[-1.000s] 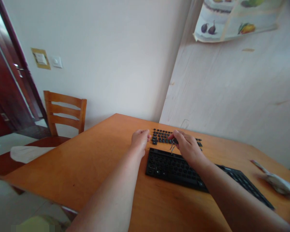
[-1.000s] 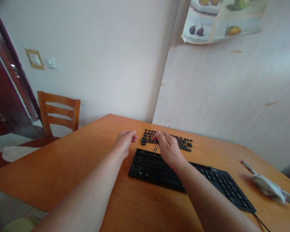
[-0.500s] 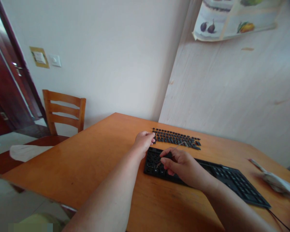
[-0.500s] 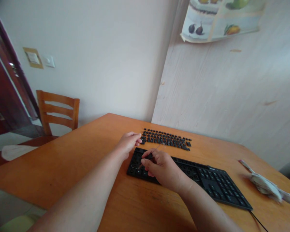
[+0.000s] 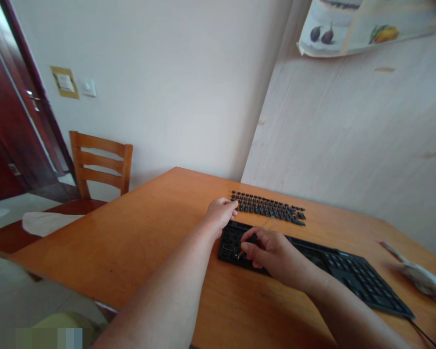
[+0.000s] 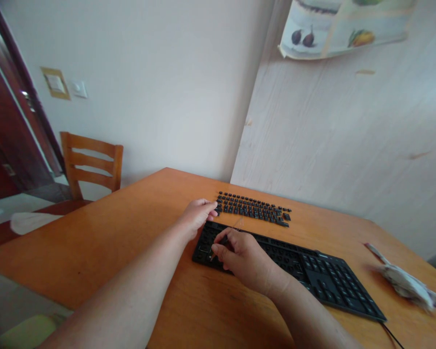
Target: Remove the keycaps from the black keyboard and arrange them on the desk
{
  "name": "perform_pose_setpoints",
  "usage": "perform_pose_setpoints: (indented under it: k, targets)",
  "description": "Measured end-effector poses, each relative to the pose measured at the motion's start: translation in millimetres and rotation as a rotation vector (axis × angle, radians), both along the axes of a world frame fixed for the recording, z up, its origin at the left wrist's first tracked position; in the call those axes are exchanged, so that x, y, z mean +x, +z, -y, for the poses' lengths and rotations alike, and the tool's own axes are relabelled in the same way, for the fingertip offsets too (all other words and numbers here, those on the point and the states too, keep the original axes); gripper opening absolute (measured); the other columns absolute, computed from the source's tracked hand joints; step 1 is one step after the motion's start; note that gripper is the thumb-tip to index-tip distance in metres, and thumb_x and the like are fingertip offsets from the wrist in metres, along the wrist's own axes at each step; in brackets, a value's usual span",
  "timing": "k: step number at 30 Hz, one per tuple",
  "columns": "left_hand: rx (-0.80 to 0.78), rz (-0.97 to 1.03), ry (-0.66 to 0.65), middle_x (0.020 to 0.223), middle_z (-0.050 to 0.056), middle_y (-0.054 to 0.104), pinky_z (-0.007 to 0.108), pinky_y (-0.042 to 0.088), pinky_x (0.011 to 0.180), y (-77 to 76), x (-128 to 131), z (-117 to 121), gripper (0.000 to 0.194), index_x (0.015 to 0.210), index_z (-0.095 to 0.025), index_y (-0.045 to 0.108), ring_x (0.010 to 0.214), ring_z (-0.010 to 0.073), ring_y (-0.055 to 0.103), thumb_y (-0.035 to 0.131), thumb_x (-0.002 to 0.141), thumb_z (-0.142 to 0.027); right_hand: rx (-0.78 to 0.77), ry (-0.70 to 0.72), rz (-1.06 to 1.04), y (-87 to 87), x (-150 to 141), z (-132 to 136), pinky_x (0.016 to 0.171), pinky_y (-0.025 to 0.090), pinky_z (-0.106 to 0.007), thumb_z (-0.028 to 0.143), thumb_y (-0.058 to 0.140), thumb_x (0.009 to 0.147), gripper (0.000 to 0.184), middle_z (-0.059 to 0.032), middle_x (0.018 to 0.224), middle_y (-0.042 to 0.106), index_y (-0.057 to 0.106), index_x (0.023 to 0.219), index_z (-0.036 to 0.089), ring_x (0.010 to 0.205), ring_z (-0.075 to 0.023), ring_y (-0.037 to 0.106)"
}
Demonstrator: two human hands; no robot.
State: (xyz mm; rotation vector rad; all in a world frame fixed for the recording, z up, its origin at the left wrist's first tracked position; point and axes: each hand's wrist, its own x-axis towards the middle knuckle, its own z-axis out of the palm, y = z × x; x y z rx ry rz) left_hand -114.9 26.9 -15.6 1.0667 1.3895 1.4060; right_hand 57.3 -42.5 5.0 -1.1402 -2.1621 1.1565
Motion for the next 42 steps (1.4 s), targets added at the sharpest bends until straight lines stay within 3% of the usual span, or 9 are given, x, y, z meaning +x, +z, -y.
perform_pose_setpoints:
  k: [8, 16, 20, 25, 37, 42]
  targets:
    - [-0.003, -0.021, -0.007, 0.062, 0.004, 0.067, 0.023, 0.039, 0.053, 1.3, 1.6, 2.4, 0.020, 0.066, -0.018, 0.059, 0.048, 0.0105, 0.052, 0.065, 0.078, -0.033, 0.104, 0.026, 0.028, -4.4, -3.8, 1.2, 0.054, 0.043, -0.022, 0.034, 0.050, 0.093, 0.018, -0.0009, 0.075, 0.063, 0.058, 0.099, 0.019, 0.061, -0.0122, 0.057]
    - [0.029, -0.067, -0.016, 0.063, 0.005, 0.067, 0.024, 0.040, 0.054, -1.4, 3.5, 1.3, 0.020, 0.067, -0.018, 0.060, 0.050, 0.0120, 0.054, 0.064, 0.077, -0.034, 0.213, -0.039, 0.046, -8.9, -13.2, 1.3, 0.056, 0.040, -0.023, 0.029, 0.054, 0.088, 0.012, 0.0002, 0.071, 0.063, 0.060, 0.087, 0.020, 0.061, -0.0126, 0.053]
    - [0.075, -0.111, -0.024, 0.065, 0.004, 0.068, 0.024, 0.039, 0.055, -5.7, 3.7, -1.1, 0.021, 0.067, -0.019, 0.061, 0.051, 0.0121, 0.053, 0.064, 0.078, -0.037, 0.212, -0.117, 0.026, -11.6, -16.7, 1.4, 0.053, 0.039, -0.023, 0.032, 0.056, 0.086, 0.013, 0.0009, 0.067, 0.061, 0.060, 0.084, 0.020, 0.058, -0.0126, 0.052]
    - [0.117, -0.156, -0.058, 0.068, 0.004, 0.069, 0.024, 0.039, 0.055, -6.9, 5.6, 0.0, 0.022, 0.071, -0.019, 0.063, 0.050, 0.0120, 0.052, 0.063, 0.078, -0.039, 0.200, -0.087, 0.000, -15.3, -14.3, -0.1, 0.054, 0.040, -0.023, 0.037, 0.056, 0.087, 0.018, -0.0002, 0.068, 0.063, 0.059, 0.084, 0.019, 0.059, -0.0130, 0.054]
    - [0.104, -0.315, -0.146, 0.066, 0.004, 0.068, 0.024, 0.042, 0.057, -8.1, 8.3, 3.3, 0.021, 0.066, -0.020, 0.061, 0.058, 0.0157, 0.058, 0.064, 0.076, -0.038, 0.101, -0.194, -0.162, -22.0, -8.9, -6.6, 0.050, 0.042, -0.023, 0.048, 0.052, 0.091, 0.029, -0.0001, 0.068, 0.061, 0.053, 0.088, 0.018, 0.052, -0.0108, 0.053]
    - [0.105, -0.304, -0.153, 0.067, 0.005, 0.069, 0.025, 0.042, 0.058, -6.1, 8.4, 5.3, 0.020, 0.067, -0.020, 0.062, 0.058, 0.0154, 0.057, 0.064, 0.076, -0.037, 0.137, -0.089, -0.142, -11.2, -4.2, -5.3, 0.055, 0.043, -0.024, 0.046, 0.050, 0.092, 0.028, 0.0004, 0.071, 0.059, 0.058, 0.090, 0.019, 0.059, -0.0117, 0.054]
